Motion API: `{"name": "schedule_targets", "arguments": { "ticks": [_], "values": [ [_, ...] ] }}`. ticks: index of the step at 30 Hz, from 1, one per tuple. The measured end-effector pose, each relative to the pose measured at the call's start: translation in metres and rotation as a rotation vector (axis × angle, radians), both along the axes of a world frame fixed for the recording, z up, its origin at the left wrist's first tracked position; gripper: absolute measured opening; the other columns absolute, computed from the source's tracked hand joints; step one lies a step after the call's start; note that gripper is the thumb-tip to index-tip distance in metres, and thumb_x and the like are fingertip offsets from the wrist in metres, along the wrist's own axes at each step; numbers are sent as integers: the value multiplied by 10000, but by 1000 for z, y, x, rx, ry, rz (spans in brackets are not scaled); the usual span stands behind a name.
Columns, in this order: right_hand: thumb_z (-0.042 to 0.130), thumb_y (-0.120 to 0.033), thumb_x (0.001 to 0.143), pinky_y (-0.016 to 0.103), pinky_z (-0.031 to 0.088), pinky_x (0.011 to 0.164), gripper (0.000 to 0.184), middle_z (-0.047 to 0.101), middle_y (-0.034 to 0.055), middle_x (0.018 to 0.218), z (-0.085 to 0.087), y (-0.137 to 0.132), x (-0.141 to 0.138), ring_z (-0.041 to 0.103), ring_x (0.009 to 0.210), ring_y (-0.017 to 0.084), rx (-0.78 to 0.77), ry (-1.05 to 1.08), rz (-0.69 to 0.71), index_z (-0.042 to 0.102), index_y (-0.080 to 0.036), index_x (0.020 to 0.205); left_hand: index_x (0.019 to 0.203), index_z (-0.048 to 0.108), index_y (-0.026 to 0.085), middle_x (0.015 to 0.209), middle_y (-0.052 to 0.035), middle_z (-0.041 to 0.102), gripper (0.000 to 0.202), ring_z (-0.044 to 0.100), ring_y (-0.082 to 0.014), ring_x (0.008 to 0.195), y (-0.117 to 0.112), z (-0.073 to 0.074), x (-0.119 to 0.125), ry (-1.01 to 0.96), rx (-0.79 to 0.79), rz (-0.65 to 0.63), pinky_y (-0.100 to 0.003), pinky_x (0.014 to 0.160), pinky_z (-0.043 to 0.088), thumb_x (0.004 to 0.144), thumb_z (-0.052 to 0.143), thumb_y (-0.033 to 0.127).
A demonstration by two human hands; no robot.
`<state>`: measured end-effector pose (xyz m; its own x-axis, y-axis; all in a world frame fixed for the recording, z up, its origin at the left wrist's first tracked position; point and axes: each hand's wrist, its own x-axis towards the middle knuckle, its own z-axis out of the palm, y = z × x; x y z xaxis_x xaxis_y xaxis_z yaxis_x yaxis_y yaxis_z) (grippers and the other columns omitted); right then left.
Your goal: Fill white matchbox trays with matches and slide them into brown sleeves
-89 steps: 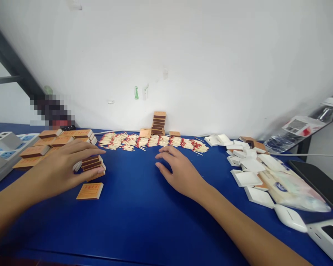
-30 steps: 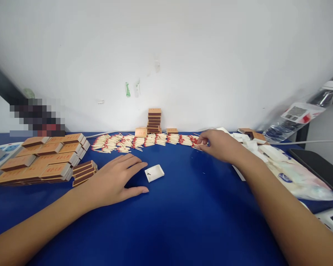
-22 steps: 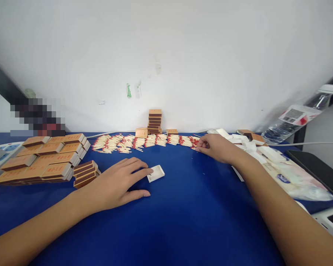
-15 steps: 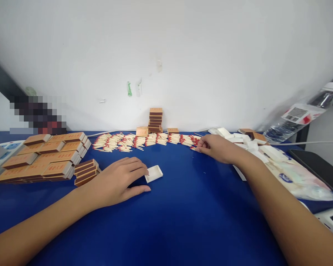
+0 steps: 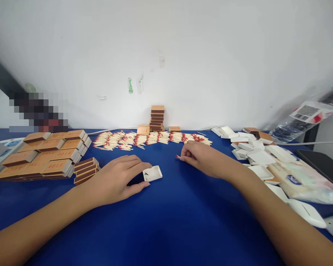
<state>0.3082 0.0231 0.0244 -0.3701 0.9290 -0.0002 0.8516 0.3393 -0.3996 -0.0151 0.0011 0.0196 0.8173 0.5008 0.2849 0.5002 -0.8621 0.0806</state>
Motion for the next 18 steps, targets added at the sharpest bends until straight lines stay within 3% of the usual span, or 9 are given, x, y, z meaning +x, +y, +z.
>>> {"name": "schedule_targets", "arguments": {
  "ticks": [7, 14, 18],
  "values": [
    [508, -574, 1028, 339, 460, 623, 380, 710, 58, 826, 7, -2, -3, 610, 702, 212, 21, -4, -38, 648, -253, 881, 1463, 548, 154, 1096, -97, 747, 460, 725, -284, 1044, -1, -1, -1, -6, 50, -11, -437, 934, 604, 1053, 659, 332],
    [546, -558, 1015, 347, 456, 643, 350, 714, 61, 837, -1, -5, -9, 621, 715, 216, 36, -66, -31, 642, -252, 876, 1500, 511, 152, 1118, -108, 747, 500, 729, -292, 1061, 0, -2, -1, 8, 68, -15, -444, 941, 606, 1055, 656, 331],
    [527, -569, 1017, 342, 461, 638, 351, 711, 54, 837, -1, -4, -7, 629, 710, 214, -45, -65, -45, 646, -254, 917, 1506, 506, 149, 1136, -117, 747, 508, 730, -295, 1063, 0, -3, -2, 8, 77, -10, -450, 938, 609, 1058, 653, 338]
  ]
}}
